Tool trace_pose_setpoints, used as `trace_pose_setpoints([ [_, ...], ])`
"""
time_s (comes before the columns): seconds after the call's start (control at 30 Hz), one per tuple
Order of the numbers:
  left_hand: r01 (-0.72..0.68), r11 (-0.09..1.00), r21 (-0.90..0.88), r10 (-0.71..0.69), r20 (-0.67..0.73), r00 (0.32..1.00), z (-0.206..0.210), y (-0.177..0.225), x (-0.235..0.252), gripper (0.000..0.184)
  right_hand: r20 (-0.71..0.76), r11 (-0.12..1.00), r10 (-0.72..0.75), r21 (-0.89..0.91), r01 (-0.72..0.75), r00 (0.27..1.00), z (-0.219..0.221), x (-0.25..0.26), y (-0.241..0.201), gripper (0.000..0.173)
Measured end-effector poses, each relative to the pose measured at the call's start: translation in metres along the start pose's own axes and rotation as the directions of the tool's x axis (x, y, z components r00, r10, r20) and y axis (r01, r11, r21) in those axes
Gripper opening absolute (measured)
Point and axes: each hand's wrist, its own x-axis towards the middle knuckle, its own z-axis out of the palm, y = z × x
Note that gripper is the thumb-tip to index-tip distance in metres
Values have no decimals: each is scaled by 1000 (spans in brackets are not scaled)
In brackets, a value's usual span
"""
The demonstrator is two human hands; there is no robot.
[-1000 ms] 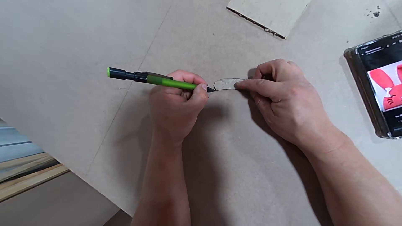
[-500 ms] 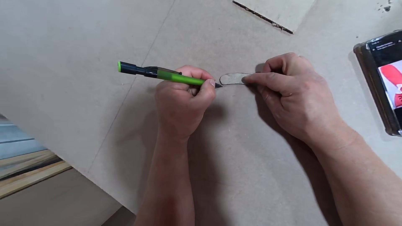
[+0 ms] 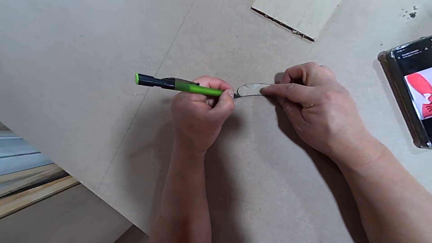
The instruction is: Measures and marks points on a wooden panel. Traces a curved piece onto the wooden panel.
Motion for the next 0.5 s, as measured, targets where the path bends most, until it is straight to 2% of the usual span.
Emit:
trace_pose_setpoints([
  [0.5,100,993,69,-91,-127,988,11,5,-1,9,5,1000,19,3,-19,1000,0,0,-1,31],
])
